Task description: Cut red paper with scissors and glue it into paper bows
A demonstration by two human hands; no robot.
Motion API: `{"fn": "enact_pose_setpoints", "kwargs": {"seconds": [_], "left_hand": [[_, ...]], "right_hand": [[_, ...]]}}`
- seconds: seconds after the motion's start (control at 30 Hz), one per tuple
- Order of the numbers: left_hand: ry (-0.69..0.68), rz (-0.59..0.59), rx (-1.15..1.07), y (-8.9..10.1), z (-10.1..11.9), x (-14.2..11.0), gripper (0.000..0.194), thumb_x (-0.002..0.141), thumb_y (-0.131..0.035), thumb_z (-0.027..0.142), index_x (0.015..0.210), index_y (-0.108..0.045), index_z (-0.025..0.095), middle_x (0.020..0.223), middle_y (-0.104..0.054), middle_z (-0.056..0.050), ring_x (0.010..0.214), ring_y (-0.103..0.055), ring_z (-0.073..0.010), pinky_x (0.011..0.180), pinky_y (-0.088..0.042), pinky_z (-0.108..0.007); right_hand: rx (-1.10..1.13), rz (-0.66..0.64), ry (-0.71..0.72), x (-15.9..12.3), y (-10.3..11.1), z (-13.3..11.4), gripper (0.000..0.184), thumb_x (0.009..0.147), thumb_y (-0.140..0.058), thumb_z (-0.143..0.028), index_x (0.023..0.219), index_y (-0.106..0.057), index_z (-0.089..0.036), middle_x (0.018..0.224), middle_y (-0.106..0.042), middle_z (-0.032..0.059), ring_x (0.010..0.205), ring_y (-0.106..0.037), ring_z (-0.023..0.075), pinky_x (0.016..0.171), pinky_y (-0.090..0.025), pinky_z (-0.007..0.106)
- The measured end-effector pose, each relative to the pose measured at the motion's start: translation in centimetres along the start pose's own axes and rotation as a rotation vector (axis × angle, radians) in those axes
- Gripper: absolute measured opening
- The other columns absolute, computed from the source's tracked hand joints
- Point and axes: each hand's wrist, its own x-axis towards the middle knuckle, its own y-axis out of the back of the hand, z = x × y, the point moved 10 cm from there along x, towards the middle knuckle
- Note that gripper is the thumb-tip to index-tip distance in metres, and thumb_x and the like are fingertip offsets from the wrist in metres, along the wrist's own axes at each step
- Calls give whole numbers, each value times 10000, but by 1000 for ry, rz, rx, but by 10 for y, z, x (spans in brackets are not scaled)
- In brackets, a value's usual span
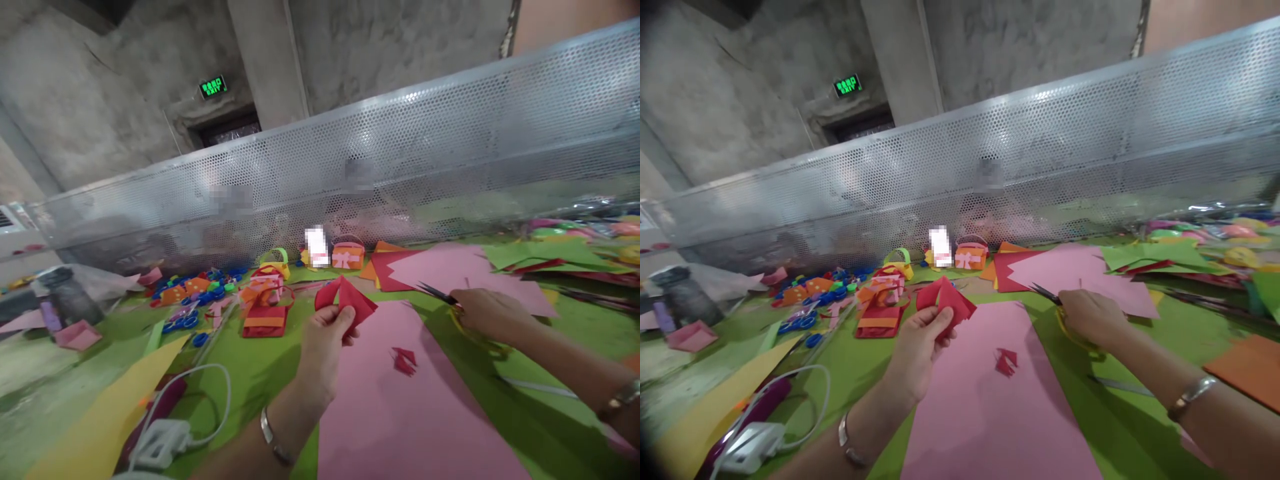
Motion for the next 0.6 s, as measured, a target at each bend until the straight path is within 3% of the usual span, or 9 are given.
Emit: {"fn": "enact_pose_setpoints", "kwargs": {"seconds": [0.17, 0.33, 0.5, 0.6], "left_hand": [[10, -16, 4, -4, -3, -2, 298, 537, -822, 393, 568, -648, 153, 465, -578, 10, 458, -464, -70, 485, -334, -197], [38, -41, -7, -10, -8, -7, 275, 540, -829, 384, 593, -687, 155, 532, -617, -6, 527, -504, -88, 552, -373, -216], [27, -32, -1, -10, -6, -10, 271, 555, -830, 391, 669, -743, 160, 646, -660, -15, 574, -466, -79, 582, -350, -217], [20, -18, 9, -7, -6, -10, 264, 568, -827, 392, 646, -734, 158, 602, -618, 4, 553, -417, -71, 572, -328, -218]], "right_hand": [[-208, -120, -10, -12, 1, -5, 197, 936, -569, -327, 972, -639, -145, 929, -663, 38, 860, -643, 173, 788, -530, 371], [-211, -167, -22, -12, -2, -3, 174, 922, -591, -295, 995, -636, -144, 1025, -656, 49, 948, -627, 195, 852, -510, 419], [30, -114, -23, -5, 11, 1, 116, 910, -581, -232, 884, -642, -136, 846, -658, 36, 818, -633, 182, 767, -501, 370], [339, -43, 49, -6, 26, -18, 192, 899, -532, -216, 1041, -643, -149, 796, -679, 64, 745, -643, 197, 680, -475, 318]]}}
